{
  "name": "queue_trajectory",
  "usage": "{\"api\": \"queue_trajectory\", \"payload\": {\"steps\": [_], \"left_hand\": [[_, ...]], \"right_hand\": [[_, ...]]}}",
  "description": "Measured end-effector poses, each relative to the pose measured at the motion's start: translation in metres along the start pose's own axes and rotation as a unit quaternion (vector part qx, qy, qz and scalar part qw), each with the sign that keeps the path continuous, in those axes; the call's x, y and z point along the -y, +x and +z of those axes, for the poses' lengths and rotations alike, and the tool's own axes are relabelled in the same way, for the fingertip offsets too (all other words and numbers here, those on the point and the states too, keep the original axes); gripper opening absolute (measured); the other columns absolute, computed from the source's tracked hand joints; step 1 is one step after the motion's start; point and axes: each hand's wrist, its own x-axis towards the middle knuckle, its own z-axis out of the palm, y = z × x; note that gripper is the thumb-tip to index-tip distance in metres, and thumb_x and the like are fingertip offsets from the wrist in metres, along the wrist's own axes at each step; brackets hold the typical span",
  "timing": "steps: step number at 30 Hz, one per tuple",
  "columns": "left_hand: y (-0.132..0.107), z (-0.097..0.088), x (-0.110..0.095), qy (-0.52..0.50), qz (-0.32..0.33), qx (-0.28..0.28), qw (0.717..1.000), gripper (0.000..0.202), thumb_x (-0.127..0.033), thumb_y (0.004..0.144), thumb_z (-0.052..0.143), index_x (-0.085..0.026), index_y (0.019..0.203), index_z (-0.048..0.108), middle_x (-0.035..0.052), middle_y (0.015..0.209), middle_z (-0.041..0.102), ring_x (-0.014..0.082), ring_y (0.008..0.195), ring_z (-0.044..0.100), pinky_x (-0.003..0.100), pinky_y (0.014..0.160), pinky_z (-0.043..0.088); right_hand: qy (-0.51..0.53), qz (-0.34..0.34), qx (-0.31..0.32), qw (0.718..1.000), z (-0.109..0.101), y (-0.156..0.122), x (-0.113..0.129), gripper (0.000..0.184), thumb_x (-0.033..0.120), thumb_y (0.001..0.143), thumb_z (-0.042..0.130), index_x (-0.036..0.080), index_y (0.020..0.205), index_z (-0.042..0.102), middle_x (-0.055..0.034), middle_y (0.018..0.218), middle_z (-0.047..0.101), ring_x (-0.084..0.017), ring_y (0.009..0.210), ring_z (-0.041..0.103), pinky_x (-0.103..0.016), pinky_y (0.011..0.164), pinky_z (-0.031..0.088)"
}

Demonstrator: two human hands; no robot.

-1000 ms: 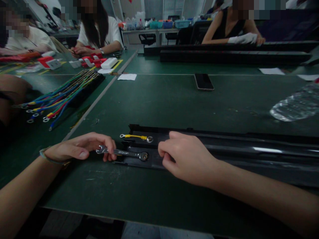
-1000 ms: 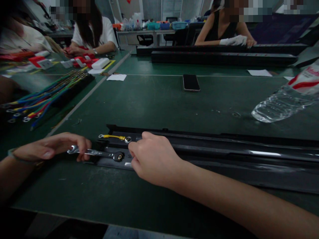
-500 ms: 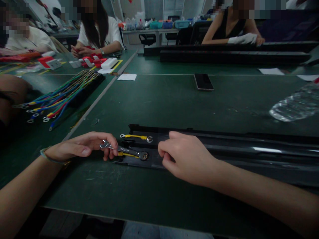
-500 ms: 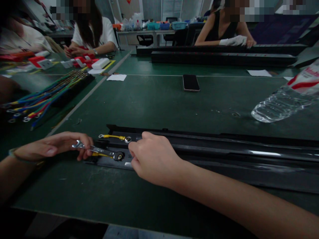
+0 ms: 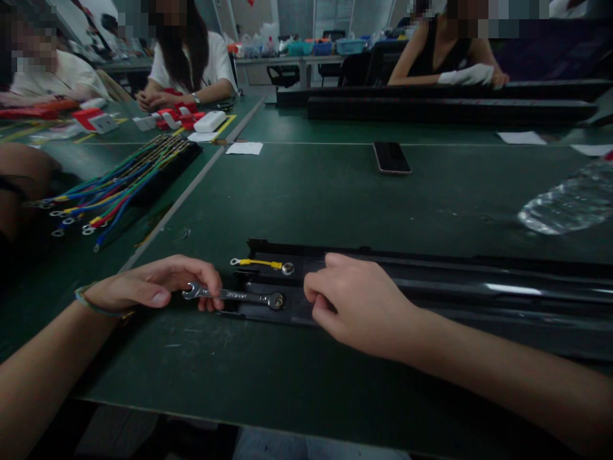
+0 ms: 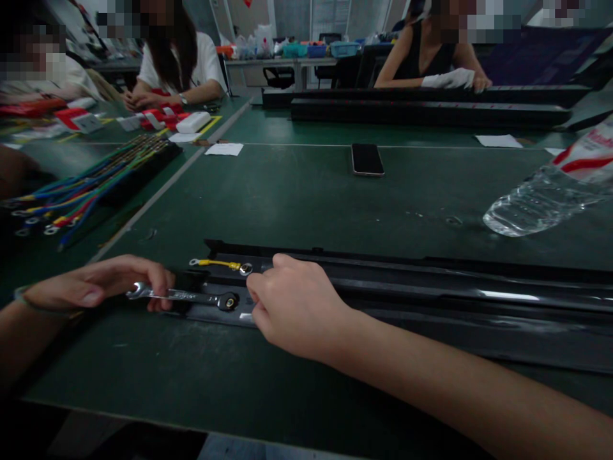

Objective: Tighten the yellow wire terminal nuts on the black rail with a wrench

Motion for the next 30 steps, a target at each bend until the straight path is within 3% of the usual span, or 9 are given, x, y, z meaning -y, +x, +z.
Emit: {"api": "queue_trajectory", "payload": {"steps": [12,30], "left_hand": [[0.0002,0.0016,-0.0011,-0.009,0.013,-0.004,1.0,0.04,-0.04,0.068,0.055,-0.014,0.098,0.056,0.0113,0.093,0.06,0.0256,0.083,0.053,0.033,0.072,0.042],[0.0004,0.0001,0.0028,0.022,0.008,-0.021,1.0,0.05,-0.046,0.071,0.05,-0.015,0.109,0.046,0.0093,0.097,0.054,0.0237,0.084,0.053,0.032,0.068,0.046]], "right_hand": [[0.001,-0.002,-0.002,1.0,0.0004,0.0001,-0.0004,0.01,0.014,0.07,0.046,0.018,0.064,0.054,0.0002,0.059,0.051,-0.012,0.059,0.036,-0.023,0.048,0.022],[-0.001,-0.002,-0.001,1.0,0.0001,0.0003,-0.0004,0.01,0.015,0.07,0.046,0.018,0.065,0.054,0.0,0.06,0.051,-0.012,0.059,0.036,-0.023,0.048,0.021]]}}
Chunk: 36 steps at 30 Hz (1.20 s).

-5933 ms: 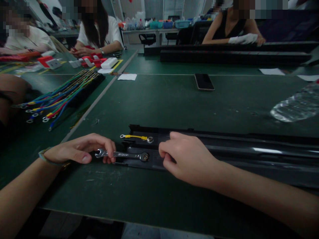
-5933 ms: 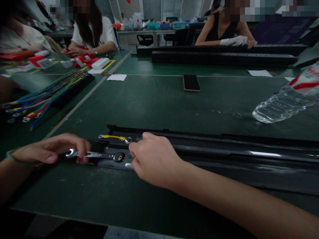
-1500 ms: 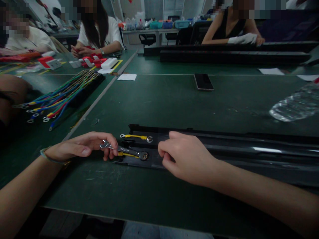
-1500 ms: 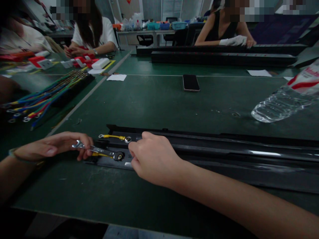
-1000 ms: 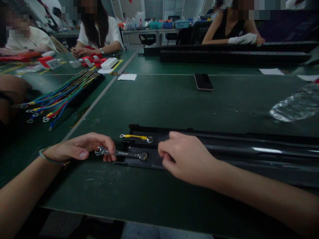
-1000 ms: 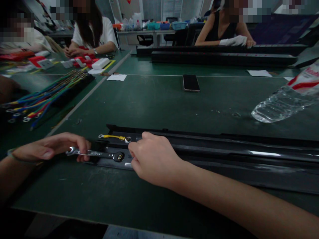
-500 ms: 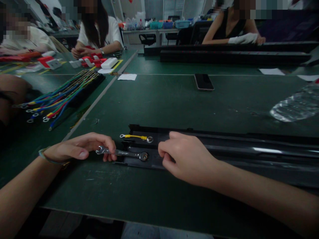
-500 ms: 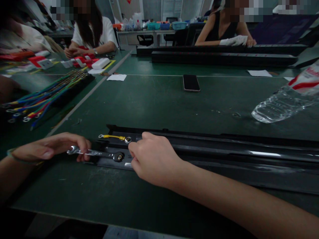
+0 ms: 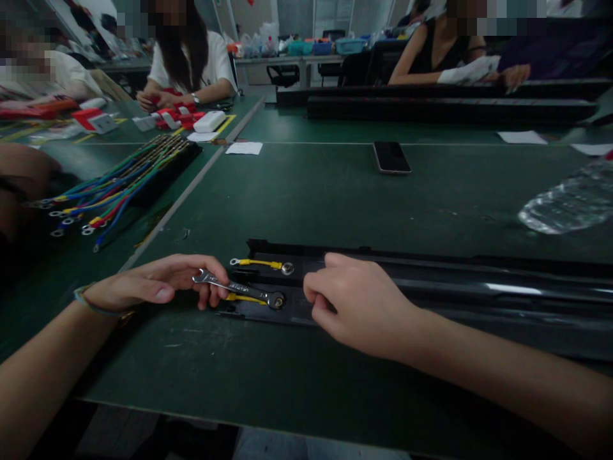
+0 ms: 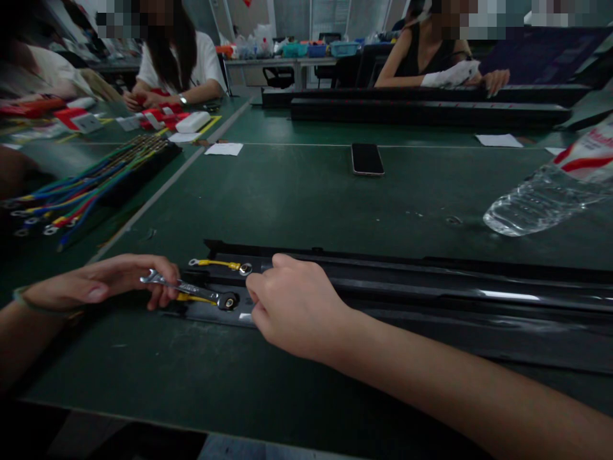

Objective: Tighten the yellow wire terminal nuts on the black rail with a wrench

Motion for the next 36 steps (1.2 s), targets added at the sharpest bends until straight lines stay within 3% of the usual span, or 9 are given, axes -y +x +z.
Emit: {"api": "queue_trajectory", "payload": {"steps": [36], "left_hand": [[0.0006,-0.0002,-0.0039,-0.014,-0.011,0.02,1.0,0.043,-0.042,0.069,0.055,-0.013,0.101,0.054,0.0107,0.094,0.058,0.0242,0.081,0.052,0.033,0.071,0.043]], "right_hand": [[0.001,0.007,0.008,1.0,-0.0012,-0.0005,0.0014,0.009,0.016,0.071,0.047,0.018,0.066,0.055,-0.0001,0.061,0.051,-0.012,0.06,0.038,-0.024,0.049,0.023]]}}
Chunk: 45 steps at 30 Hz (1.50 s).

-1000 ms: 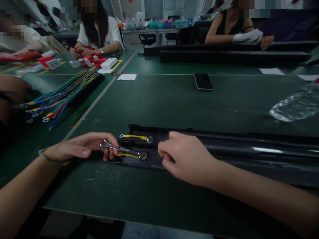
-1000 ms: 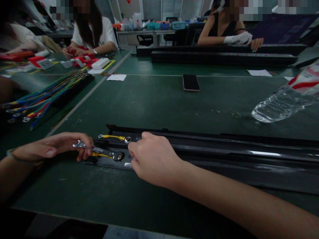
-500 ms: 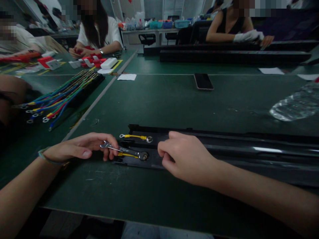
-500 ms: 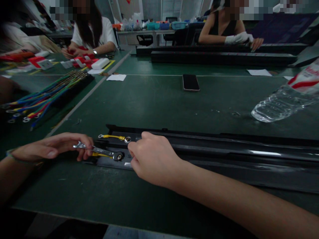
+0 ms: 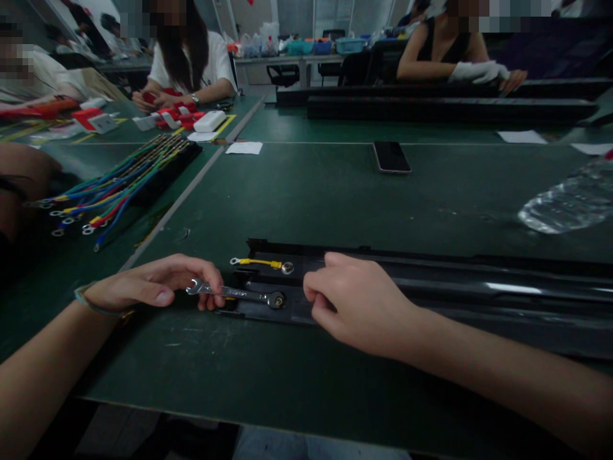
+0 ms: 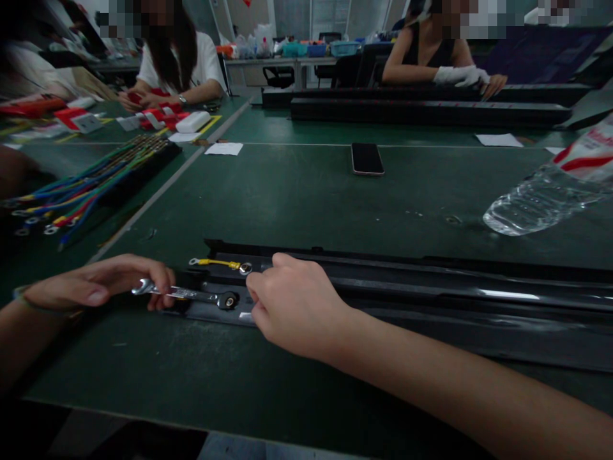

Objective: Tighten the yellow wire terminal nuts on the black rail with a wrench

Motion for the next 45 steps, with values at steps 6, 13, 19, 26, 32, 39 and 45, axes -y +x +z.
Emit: {"api": "queue_trajectory", "payload": {"steps": [6,13,19,26,32,39,45], "left_hand": [[0.0017,0.0006,-0.0019,0.003,0.005,0.004,1.0,0.041,-0.042,0.069,0.055,-0.013,0.099,0.055,0.011,0.094,0.058,0.0241,0.08,0.052,0.033,0.071,0.043],[-0.0008,-0.0018,0.0041,0.001,-0.002,-0.002,1.0,0.042,-0.042,0.07,0.054,-0.012,0.1,0.054,0.0113,0.094,0.057,0.0245,0.082,0.052,0.034,0.07,0.043],[-0.0004,-0.0018,0.0063,-0.023,0.006,-0.016,1.0,0.042,-0.04,0.071,0.054,-0.012,0.103,0.051,0.0113,0.096,0.057,0.0239,0.084,0.052,0.032,0.069,0.044],[0.0016,-0.0004,0.007,-0.047,0.011,-0.031,0.998,0.047,-0.039,0.07,0.055,-0.012,0.108,0.046,0.0103,0.097,0.054,0.0228,0.083,0.052,0.03,0.068,0.045],[0.0026,0.001,0.0058,-0.058,0.013,-0.03,0.998,0.051,-0.038,0.07,0.055,-0.012,0.113,0.043,0.0105,0.099,0.054,0.0219,0.081,0.052,0.03,0.067,0.046],[0.0026,0.0006,0.006,-0.048,0.01,-0.031,0.998,0.05,-0.04,0.071,0.055,-0.012,0.112,0.043,0.0103,0.099,0.053,0.0222,0.083,0.052,0.03,0.068,0.046],[0.0005,-0.003,0.0075,-0.002,0.005,-0.016,1.0,0.042,-0.042,0.072,0.053,-0.013,0.102,0.051,0.0096,0.097,0.055,0.0232,0.084,0.053,0.031,0.069,0.046]], "right_hand": [[-0.006,0.0,0.0,1.0,-0.0001,0.0004,0.0,0.009,0.015,0.07,0.047,0.018,0.065,0.054,-0.0001,0.06,0.051,-0.012,0.06,0.038,-0.024,0.049,0.023],[-0.002,0.003,0.0,1.0,-0.0003,-0.0002,0.0,0.01,0.015,0.07,0.046,0.018,0.065,0.054,-0.0003,0.061,0.051,-0.012,0.06,0.038,-0.024,0.048,0.022],[-0.001,0.001,0.001,1.0,0.0002,-0.0004,0.0002,0.009,0.015,0.07,0.047,0.018,0.065,0.054,-0.0001,0.061,0.051,-0.012,0.061,0.038,-0.024,0.049,0.023],[-0.002,0.003,0.003,1.0,-0.0001,0.0009,0.0009,0.009,0.015,0.07,0.047,0.018,0.065,0.054,-0.0001,0.061,0.052,-0.012,0.06,0.038,-0.024,0.049,0.022],[0.0,-0.002,-0.005,1.0,-0.0002,0.0,-0.0003,0.01,0.015,0.07,0.046,0.018,0.065,0.054,-0.0002,0.061,0.052,-0.012,0.06,0.037,-0.024,0.048,0.022],[-0.003,-0.004,-0.008,1.0,0.0001,0.0,0.0002,0.011,0.014,0.07,0.045,0.018,0.065,0.054,0.0001,0.06,0.051,-0.012,0.059,0.037,-0.024,0.048,0.022],[-0.005,-0.005,-0.007,1.0,0.0008,0.0004,-0.0007,0.01,0.015,0.07,0.046,0.018,0.065,0.054,0.0001,0.06,0.051,-0.012,0.059,0.036,-0.023,0.048,0.022]]}}
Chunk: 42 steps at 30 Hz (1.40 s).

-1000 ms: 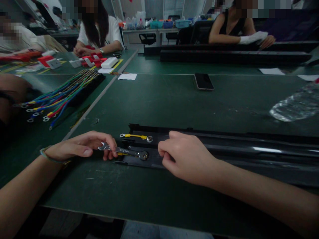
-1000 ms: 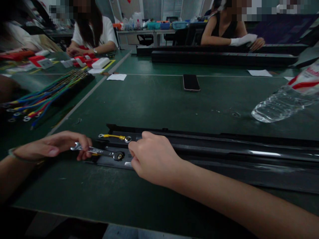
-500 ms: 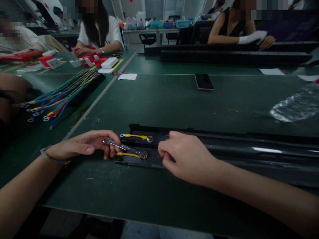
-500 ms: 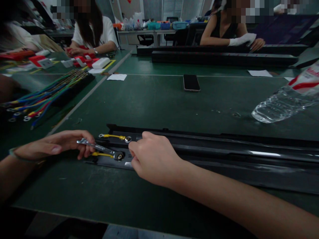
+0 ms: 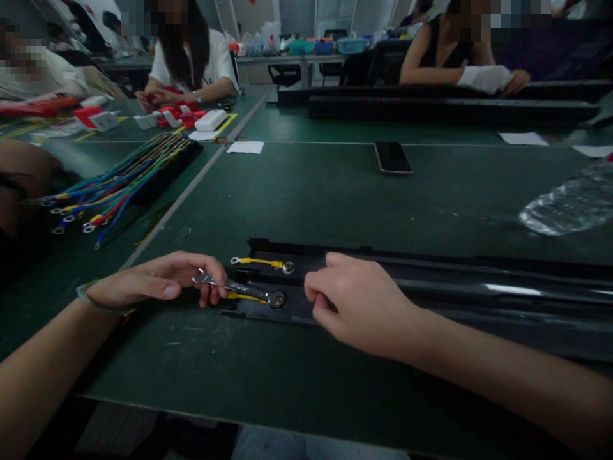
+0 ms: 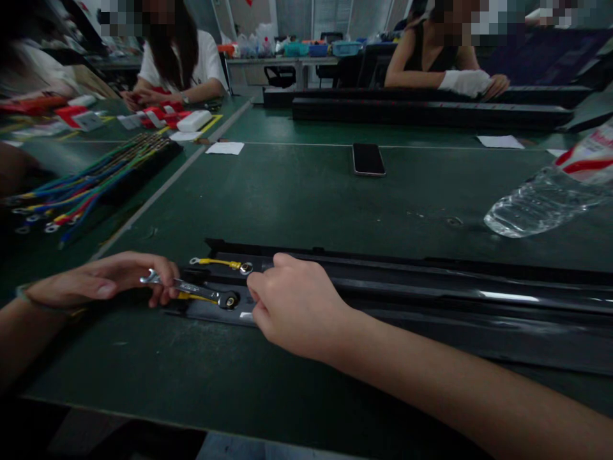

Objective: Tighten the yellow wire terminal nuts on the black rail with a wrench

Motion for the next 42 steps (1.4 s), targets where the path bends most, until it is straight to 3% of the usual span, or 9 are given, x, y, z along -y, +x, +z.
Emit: {"api": "queue_trajectory", "payload": {"steps": [12,23,42], "left_hand": [[-0.0014,0.0031,-0.0065,0.022,0.0,0.031,0.999,0.039,-0.043,0.07,0.053,-0.014,0.095,0.056,0.0093,0.092,0.059,0.0247,0.085,0.052,0.034,0.074,0.041],[-0.0022,0.002,-0.0051,0.006,0.003,0.011,1.0,0.041,-0.042,0.07,0.055,-0.014,0.101,0.053,0.0094,0.094,0.058,0.0235,0.083,0.053,0.032,0.071,0.043],[0.0027,0.0043,0.0011,-0.072,0.024,-0.022,0.997,0.059,-0.038,0.069,0.055,-0.013,0.119,0.035,0.0102,0.099,0.055,0.023,0.082,0.053,0.032,0.067,0.047]], "right_hand": [[0.004,0.001,-0.004,1.0,0.0012,-0.0001,-0.0004,0.01,0.015,0.07,0.046,0.018,0.065,0.054,0.0002,0.06,0.051,-0.012,0.059,0.037,-0.024,0.049,0.022],[0.002,0.0,0.003,1.0,-0.0002,0.0002,-0.0002,0.01,0.016,0.07,0.046,0.018,0.065,0.054,0.0002,0.061,0.052,-0.012,0.06,0.037,-0.024,0.049,0.022],[0.002,-0.001,-0.004,1.0,0.0,-0.0004,-0.0001,0.01,0.015,0.069,0.046,0.018,0.064,0.054,0.0003,0.059,0.05,-0.012,0.059,0.036,-0.024,0.048,0.021]]}}
